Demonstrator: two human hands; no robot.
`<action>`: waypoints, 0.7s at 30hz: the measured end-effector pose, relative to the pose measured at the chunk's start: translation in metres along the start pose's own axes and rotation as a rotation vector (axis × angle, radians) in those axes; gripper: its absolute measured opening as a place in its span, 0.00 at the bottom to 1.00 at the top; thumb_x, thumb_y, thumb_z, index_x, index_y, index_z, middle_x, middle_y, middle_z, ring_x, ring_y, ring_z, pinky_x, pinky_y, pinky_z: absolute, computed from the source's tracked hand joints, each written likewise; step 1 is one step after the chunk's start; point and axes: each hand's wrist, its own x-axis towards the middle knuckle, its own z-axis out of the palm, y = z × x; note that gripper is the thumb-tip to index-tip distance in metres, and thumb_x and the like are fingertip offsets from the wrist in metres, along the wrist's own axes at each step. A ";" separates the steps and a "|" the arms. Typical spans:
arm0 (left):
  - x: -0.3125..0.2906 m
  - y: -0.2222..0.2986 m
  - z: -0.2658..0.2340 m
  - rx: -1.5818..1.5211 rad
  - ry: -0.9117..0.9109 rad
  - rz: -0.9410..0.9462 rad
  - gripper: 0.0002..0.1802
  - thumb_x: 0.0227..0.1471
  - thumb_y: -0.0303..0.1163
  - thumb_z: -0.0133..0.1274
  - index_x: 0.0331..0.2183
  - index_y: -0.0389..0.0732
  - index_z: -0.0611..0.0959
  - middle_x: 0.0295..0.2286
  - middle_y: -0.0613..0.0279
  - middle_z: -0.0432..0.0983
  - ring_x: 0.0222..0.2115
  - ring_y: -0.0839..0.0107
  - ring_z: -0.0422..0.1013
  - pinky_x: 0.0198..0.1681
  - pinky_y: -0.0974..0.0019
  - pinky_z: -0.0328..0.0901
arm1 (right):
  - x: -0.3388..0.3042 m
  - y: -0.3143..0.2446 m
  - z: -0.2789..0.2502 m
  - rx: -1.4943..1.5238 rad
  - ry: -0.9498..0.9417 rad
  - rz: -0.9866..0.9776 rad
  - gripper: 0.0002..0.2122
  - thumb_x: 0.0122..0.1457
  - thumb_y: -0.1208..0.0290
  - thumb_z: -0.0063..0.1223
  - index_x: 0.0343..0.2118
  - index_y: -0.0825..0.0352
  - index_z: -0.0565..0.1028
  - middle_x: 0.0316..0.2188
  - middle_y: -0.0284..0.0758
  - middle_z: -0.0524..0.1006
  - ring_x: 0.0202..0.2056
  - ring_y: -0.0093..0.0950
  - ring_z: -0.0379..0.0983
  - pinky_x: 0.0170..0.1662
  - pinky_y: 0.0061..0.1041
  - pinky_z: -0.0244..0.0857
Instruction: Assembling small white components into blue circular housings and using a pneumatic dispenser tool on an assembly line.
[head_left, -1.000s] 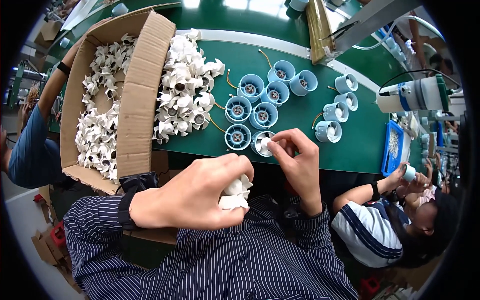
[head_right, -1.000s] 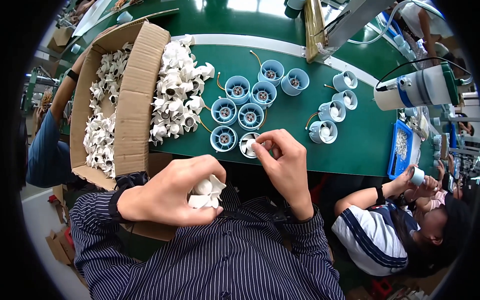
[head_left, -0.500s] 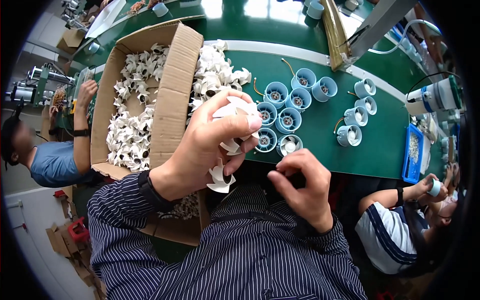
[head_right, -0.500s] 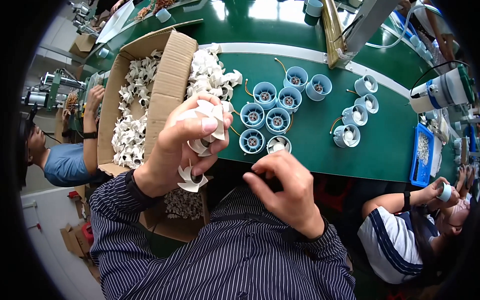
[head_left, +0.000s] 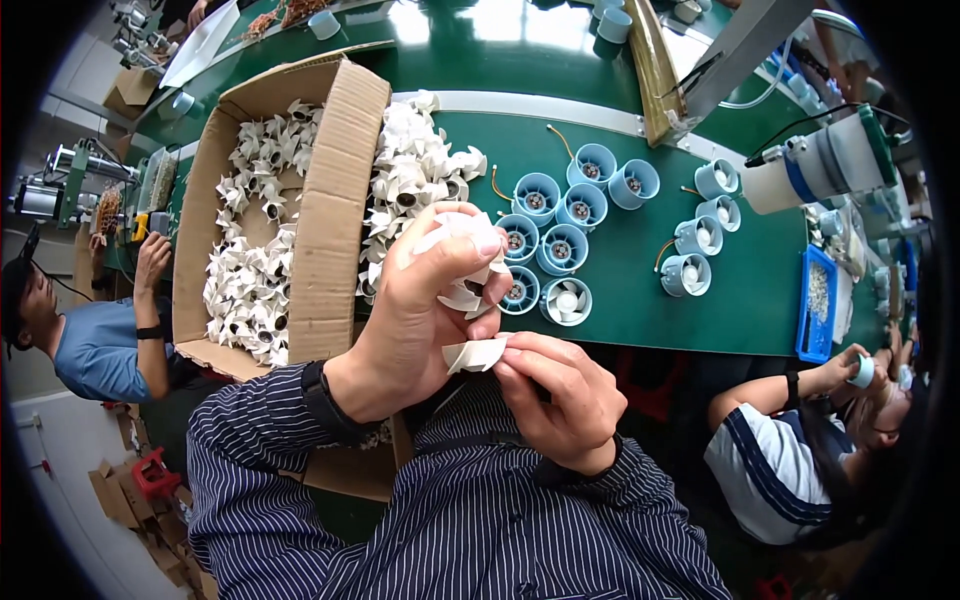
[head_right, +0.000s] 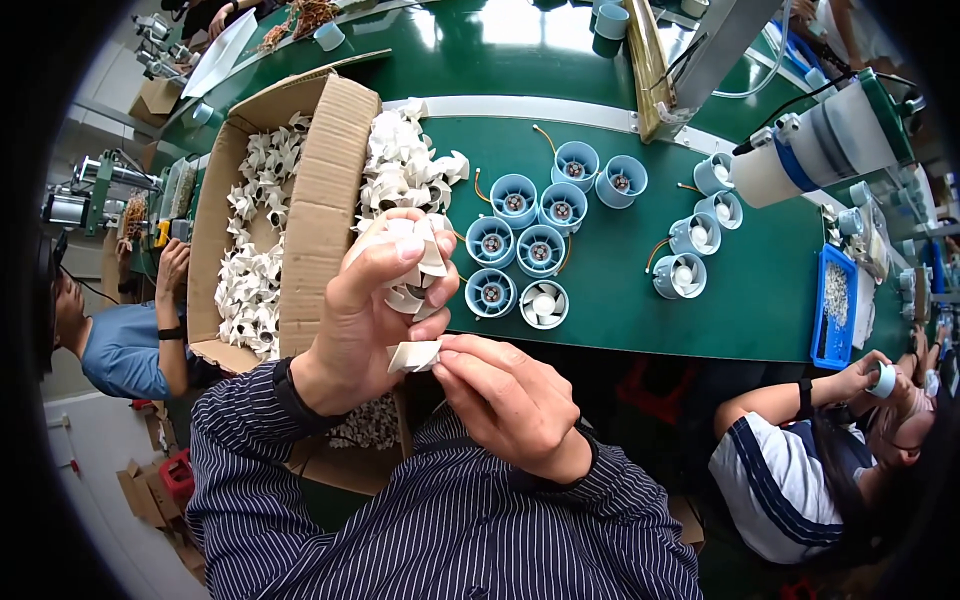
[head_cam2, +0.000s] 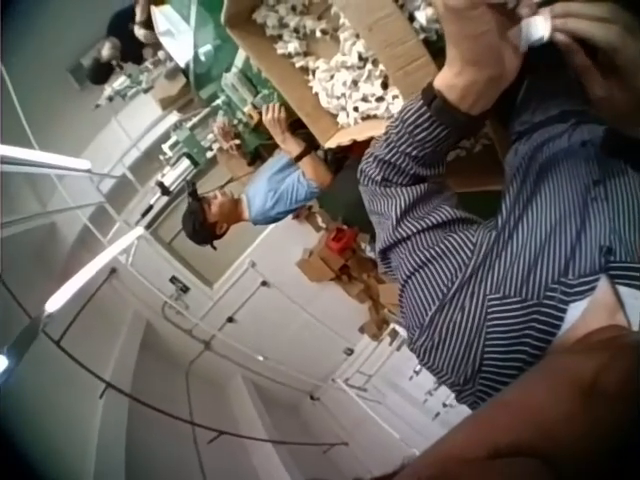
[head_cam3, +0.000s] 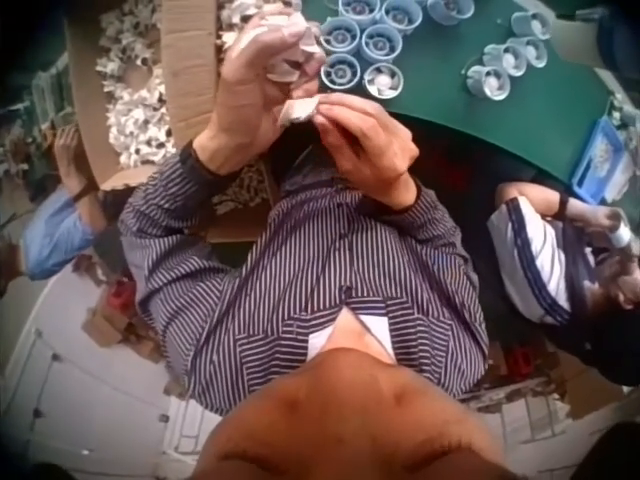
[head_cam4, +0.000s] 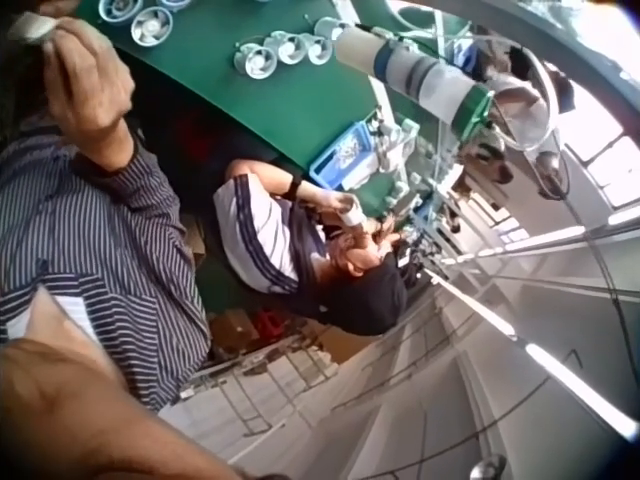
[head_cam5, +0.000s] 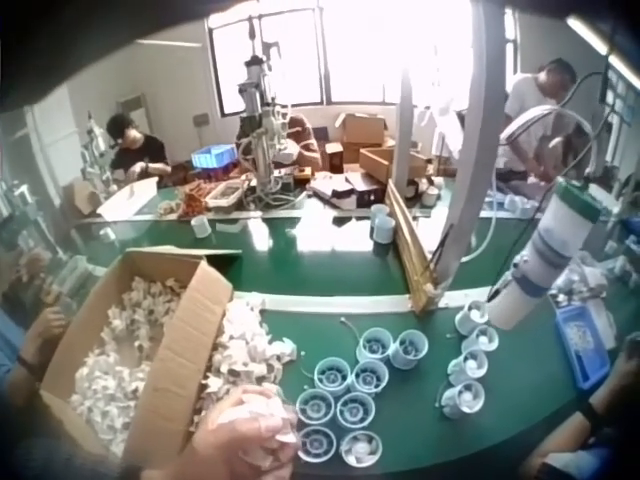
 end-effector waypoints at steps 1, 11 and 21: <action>-0.001 0.001 -0.001 0.019 0.009 0.003 0.20 0.58 0.38 0.60 0.48 0.43 0.72 0.42 0.60 0.73 0.32 0.75 0.68 0.23 0.72 0.64 | 0.001 0.003 -0.002 0.016 -0.038 -0.013 0.13 0.54 0.79 0.76 0.40 0.69 0.82 0.37 0.44 0.87 0.37 0.33 0.87 0.37 0.26 0.81; -0.053 -0.016 -0.034 0.286 -0.126 -0.109 0.27 0.52 0.24 0.66 0.50 0.38 0.71 0.41 0.53 0.75 0.26 0.77 0.72 0.22 0.74 0.68 | 0.016 0.068 -0.042 -0.179 -0.219 0.356 0.05 0.63 0.77 0.65 0.33 0.71 0.79 0.32 0.35 0.78 0.35 0.30 0.73 0.39 0.29 0.66; -0.050 -0.070 -0.054 0.861 -0.235 0.128 0.23 0.50 0.27 0.69 0.46 0.36 0.77 0.38 0.61 0.77 0.31 0.76 0.75 0.34 0.68 0.70 | 0.031 0.070 -0.011 -0.435 -0.414 0.191 0.04 0.57 0.73 0.68 0.32 0.64 0.82 0.29 0.33 0.75 0.36 0.37 0.70 0.44 0.37 0.61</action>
